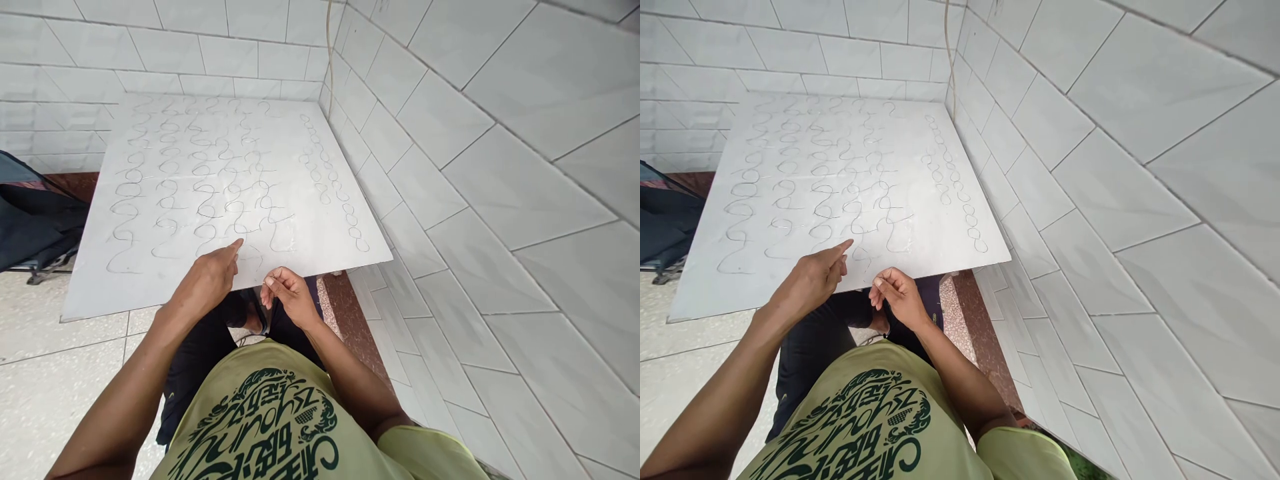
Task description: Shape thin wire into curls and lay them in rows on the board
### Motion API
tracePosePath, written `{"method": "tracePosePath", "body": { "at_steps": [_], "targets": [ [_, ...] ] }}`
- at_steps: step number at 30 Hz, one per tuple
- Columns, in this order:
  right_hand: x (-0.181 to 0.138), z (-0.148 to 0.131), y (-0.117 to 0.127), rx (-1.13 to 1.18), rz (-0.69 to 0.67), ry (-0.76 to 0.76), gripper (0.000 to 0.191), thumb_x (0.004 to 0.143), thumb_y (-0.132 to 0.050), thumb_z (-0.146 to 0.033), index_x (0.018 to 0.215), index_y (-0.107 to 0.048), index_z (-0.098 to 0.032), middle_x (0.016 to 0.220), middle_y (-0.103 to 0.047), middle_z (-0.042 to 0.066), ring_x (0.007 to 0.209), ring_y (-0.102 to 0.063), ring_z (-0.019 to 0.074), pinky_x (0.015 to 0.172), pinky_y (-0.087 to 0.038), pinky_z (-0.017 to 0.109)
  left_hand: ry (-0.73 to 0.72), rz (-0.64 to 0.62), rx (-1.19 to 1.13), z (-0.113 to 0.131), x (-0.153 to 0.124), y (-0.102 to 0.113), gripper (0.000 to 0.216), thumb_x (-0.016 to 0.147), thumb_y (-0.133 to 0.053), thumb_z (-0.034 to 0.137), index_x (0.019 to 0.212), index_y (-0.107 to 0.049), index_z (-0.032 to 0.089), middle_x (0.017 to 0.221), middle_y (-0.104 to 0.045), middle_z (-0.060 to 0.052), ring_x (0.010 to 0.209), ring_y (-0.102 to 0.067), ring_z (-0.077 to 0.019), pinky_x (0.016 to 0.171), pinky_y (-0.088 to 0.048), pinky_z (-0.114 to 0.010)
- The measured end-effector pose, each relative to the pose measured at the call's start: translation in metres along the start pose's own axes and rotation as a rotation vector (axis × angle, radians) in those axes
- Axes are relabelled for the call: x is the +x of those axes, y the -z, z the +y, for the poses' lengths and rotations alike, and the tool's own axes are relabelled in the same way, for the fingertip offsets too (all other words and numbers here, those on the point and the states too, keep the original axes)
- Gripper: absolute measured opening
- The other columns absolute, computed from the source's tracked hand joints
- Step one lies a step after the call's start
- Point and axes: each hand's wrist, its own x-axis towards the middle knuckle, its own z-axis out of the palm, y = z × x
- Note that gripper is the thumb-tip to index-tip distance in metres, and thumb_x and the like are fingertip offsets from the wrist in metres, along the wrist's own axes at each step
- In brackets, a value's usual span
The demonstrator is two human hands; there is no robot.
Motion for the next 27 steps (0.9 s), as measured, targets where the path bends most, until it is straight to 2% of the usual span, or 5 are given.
{"method": "tracePosePath", "body": {
  "at_steps": [5,10,14,20,27],
  "targets": [
    [0.001,-0.001,0.001,-0.017,0.004,0.010,0.033,0.094,-0.070,-0.050,0.087,-0.060,-0.019,0.072,-0.068,-0.001,0.056,-0.060,0.0109,0.054,-0.049,0.025,-0.052,-0.079,0.055,-0.002,0.012,0.011,0.058,0.095,-0.042,0.025,0.149,-0.055,0.010,0.087,-0.072,-0.010,0.074,-0.064,-0.0240,0.076,-0.051,-0.035],
    [0.002,0.003,0.001,-0.023,0.032,0.013,0.032,0.094,-0.070,-0.049,0.087,-0.061,-0.019,0.073,-0.069,-0.001,0.056,-0.061,0.0110,0.054,-0.050,0.025,-0.014,-0.021,-0.007,0.005,0.021,0.014,0.053,0.096,-0.046,0.029,0.143,-0.062,0.013,0.092,-0.075,-0.012,0.081,-0.067,-0.0258,0.081,-0.052,-0.036],
    [0.005,0.004,0.002,0.026,0.073,0.052,0.029,0.094,-0.070,-0.047,0.089,-0.061,-0.020,0.071,-0.068,-0.001,0.054,-0.060,0.0113,0.053,-0.050,0.026,0.110,-0.027,-0.277,0.009,0.021,0.006,0.054,0.098,-0.053,0.043,0.146,-0.060,0.019,0.088,-0.075,-0.007,0.071,-0.066,-0.0205,0.073,-0.054,-0.033],
    [0.009,0.004,0.004,0.005,0.099,0.021,0.033,0.091,-0.072,-0.050,0.086,-0.061,-0.020,0.070,-0.069,-0.001,0.054,-0.059,0.0112,0.051,-0.049,0.025,0.344,0.048,-0.806,0.014,0.008,-0.021,0.069,0.079,-0.080,0.049,0.137,-0.064,0.015,0.092,-0.072,-0.007,0.079,-0.068,-0.0205,0.063,-0.058,-0.031],
    [0.010,0.007,0.001,0.021,0.070,-0.038,0.036,0.088,-0.074,-0.051,0.084,-0.061,-0.019,0.067,-0.069,-0.001,0.051,-0.060,0.0113,0.048,-0.047,0.024,0.498,0.025,-1.155,0.023,-0.005,-0.035,0.045,0.079,-0.084,0.043,0.111,-0.075,0.013,0.096,-0.076,-0.010,0.064,-0.062,-0.0119,0.058,-0.053,-0.026]
  ]
}}
